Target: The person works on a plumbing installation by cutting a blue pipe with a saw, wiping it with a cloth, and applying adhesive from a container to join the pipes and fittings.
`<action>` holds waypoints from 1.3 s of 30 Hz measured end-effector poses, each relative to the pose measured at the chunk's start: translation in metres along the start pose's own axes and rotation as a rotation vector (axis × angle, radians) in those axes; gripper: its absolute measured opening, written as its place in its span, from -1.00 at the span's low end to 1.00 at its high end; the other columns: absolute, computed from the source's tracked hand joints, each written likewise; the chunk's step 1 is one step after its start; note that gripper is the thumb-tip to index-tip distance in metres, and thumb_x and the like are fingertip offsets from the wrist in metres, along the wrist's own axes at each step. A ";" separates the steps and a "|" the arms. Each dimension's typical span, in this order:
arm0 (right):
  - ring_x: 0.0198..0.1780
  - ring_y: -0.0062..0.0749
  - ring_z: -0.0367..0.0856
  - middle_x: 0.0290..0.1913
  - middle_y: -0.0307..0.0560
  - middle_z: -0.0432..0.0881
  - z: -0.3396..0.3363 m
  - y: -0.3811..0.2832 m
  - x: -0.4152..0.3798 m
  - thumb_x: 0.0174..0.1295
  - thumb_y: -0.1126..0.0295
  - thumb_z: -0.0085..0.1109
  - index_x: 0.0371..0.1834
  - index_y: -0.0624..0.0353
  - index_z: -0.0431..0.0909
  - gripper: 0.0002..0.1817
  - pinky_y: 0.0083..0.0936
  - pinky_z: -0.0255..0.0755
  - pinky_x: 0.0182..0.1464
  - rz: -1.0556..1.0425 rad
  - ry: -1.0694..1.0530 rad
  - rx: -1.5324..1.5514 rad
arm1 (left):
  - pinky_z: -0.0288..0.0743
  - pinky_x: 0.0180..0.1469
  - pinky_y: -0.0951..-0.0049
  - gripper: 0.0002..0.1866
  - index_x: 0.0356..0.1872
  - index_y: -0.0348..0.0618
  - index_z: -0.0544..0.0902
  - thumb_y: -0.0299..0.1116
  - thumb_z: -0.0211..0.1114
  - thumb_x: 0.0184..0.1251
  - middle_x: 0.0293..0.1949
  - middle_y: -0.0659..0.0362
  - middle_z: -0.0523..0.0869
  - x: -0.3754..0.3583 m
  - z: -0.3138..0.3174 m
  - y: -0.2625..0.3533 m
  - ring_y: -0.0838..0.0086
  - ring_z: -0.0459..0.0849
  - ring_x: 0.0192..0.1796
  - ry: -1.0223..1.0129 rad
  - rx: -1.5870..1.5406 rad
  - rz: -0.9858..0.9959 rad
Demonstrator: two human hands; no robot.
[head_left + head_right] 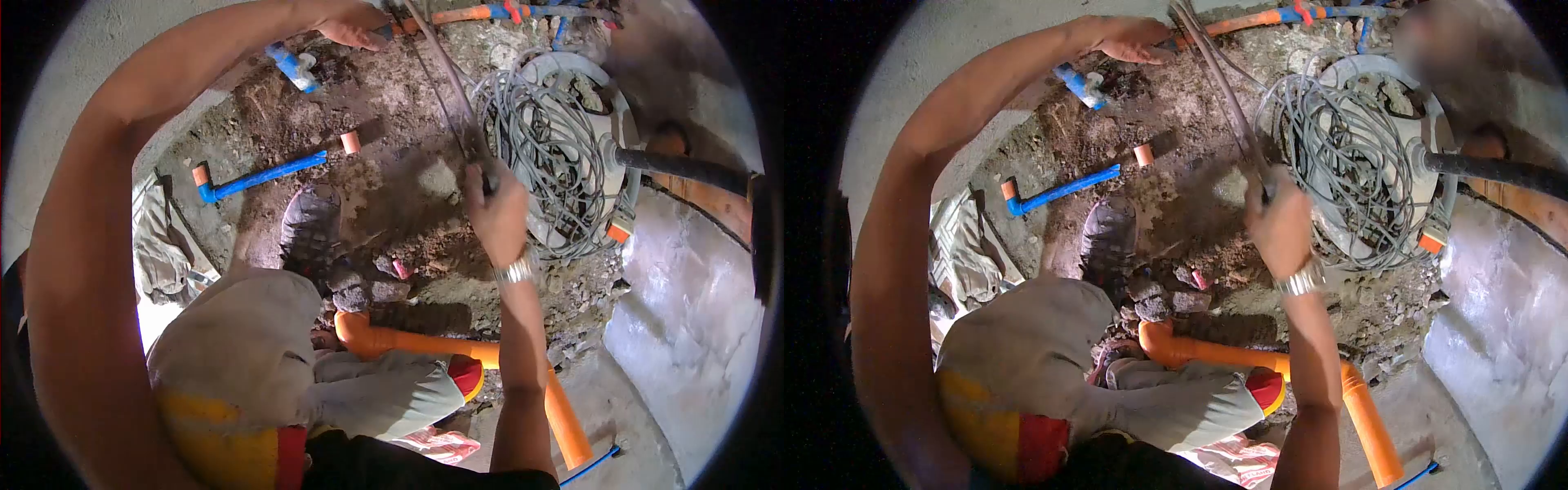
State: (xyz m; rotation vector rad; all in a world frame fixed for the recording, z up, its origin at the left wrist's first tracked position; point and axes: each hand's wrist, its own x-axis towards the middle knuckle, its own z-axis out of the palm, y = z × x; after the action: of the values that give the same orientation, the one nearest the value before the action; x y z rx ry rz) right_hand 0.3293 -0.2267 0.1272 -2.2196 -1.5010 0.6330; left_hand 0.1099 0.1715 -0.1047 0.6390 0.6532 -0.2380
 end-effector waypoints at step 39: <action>-0.39 0.24 0.66 -0.42 0.25 0.68 -0.001 0.012 -0.014 0.26 0.40 0.31 -0.19 0.32 0.61 -0.81 -0.16 0.50 -0.38 0.116 -0.073 0.183 | 0.35 -0.41 0.11 -0.41 -0.28 -0.42 0.49 0.07 0.34 0.39 -0.48 -0.06 0.45 -0.056 0.086 0.017 0.22 0.46 -0.44 0.105 1.639 0.676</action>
State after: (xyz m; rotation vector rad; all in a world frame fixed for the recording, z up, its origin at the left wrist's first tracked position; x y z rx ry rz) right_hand 0.3344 -0.2436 0.1241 -2.1743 -1.2980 0.8607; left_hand 0.1157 0.1326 -0.0089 2.3958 0.1714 -0.0530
